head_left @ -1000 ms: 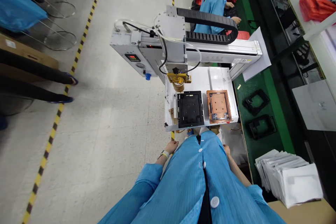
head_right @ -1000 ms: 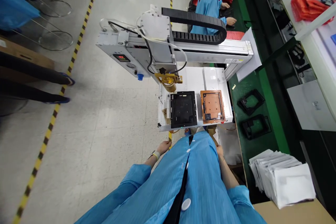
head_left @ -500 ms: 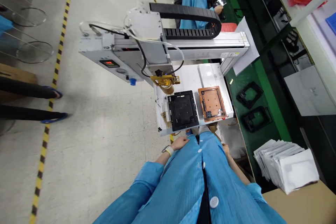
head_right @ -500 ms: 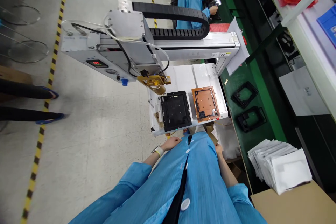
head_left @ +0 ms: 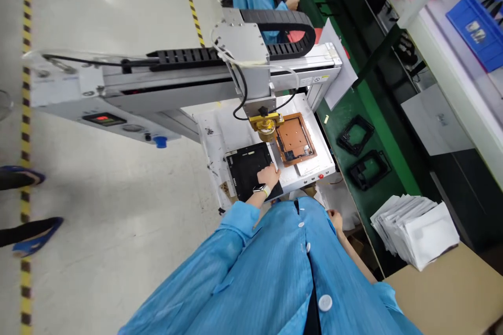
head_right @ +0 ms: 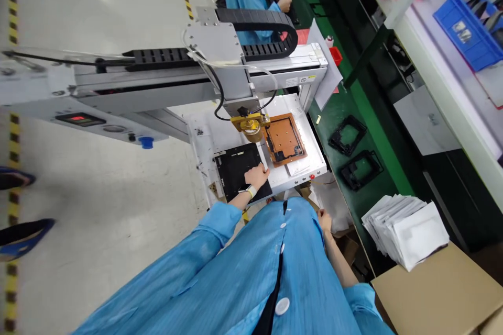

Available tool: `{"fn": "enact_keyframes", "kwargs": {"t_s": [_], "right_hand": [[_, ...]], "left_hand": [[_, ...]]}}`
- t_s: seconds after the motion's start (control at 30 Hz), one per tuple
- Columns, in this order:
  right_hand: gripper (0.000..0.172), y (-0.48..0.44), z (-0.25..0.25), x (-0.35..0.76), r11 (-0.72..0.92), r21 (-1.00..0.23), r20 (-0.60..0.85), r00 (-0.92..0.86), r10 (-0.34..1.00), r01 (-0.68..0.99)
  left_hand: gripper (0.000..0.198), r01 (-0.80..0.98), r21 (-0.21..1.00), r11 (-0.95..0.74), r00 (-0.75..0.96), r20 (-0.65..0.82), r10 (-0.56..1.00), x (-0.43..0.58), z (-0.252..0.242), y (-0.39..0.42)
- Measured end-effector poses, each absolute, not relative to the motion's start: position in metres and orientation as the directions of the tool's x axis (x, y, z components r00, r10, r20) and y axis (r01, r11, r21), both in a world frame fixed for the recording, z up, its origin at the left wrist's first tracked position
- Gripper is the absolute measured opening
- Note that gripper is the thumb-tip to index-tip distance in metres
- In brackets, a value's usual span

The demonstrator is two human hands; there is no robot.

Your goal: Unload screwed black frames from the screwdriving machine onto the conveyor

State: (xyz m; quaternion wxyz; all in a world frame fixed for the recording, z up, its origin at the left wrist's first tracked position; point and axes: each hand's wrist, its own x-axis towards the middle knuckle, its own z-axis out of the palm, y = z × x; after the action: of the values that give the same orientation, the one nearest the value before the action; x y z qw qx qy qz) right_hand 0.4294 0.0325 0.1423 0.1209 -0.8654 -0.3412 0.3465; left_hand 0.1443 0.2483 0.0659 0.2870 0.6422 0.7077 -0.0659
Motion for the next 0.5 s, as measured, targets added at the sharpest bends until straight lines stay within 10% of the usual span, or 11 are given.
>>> {"fn": "enact_keyframes", "kwargs": {"t_s": [0.23,0.5], "right_hand": [[0.026,0.058,0.098,0.435,-0.576,-0.496,-0.366,0.445,0.817,0.65],[0.037,0.138,0.073,0.312,0.299,-0.432,-0.242,-0.429,0.87,0.851]], "left_hand": [[0.024,0.945,0.273,0.181,-0.057,-0.408,0.911,0.157,0.064,0.267],[0.022,0.839,0.491,0.234,-0.169,-0.172,0.97,0.108,0.121,0.246]]}}
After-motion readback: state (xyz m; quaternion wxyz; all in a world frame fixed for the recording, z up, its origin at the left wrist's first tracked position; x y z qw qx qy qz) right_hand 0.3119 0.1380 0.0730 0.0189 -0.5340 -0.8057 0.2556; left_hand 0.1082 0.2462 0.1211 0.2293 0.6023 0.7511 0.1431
